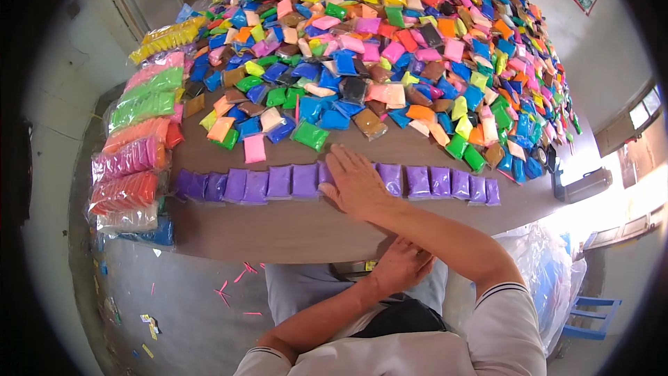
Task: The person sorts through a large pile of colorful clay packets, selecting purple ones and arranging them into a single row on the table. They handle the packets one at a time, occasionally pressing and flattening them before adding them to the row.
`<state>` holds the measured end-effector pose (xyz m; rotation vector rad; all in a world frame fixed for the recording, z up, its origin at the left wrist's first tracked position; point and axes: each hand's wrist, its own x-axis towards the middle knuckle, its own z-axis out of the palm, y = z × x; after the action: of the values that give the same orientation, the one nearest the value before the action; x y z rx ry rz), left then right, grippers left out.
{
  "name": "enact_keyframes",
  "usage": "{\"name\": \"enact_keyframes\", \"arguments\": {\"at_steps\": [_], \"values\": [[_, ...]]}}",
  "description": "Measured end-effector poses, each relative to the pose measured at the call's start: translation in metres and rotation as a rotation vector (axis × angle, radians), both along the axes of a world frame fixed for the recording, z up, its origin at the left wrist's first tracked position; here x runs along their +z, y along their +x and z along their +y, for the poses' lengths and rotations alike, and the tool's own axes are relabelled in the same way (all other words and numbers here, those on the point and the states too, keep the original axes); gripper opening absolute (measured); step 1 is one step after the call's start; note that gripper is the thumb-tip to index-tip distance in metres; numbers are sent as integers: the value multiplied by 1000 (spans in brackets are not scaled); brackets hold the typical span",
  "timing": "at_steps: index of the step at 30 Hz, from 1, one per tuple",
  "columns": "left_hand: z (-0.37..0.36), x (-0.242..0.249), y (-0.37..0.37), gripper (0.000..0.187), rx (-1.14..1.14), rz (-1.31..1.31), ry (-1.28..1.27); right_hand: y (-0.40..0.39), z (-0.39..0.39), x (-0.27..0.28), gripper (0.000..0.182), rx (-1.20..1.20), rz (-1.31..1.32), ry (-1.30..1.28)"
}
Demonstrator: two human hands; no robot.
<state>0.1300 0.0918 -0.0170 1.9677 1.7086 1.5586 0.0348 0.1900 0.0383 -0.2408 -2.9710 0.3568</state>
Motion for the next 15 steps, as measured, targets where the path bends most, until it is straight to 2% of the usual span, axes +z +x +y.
{"name": "enact_keyframes", "arguments": {"at_steps": [2,6,15], "values": [[-4,-3,0,32,7,4,-2,-3,-4,8,62,-42,49,-29],[-11,-1,-2,34,-5,-11,-4,-22,-25,16,61,118,169,-121],[-17,-5,-1,39,-42,-94,45,-51,-62,-6,59,183,150,5]]}}
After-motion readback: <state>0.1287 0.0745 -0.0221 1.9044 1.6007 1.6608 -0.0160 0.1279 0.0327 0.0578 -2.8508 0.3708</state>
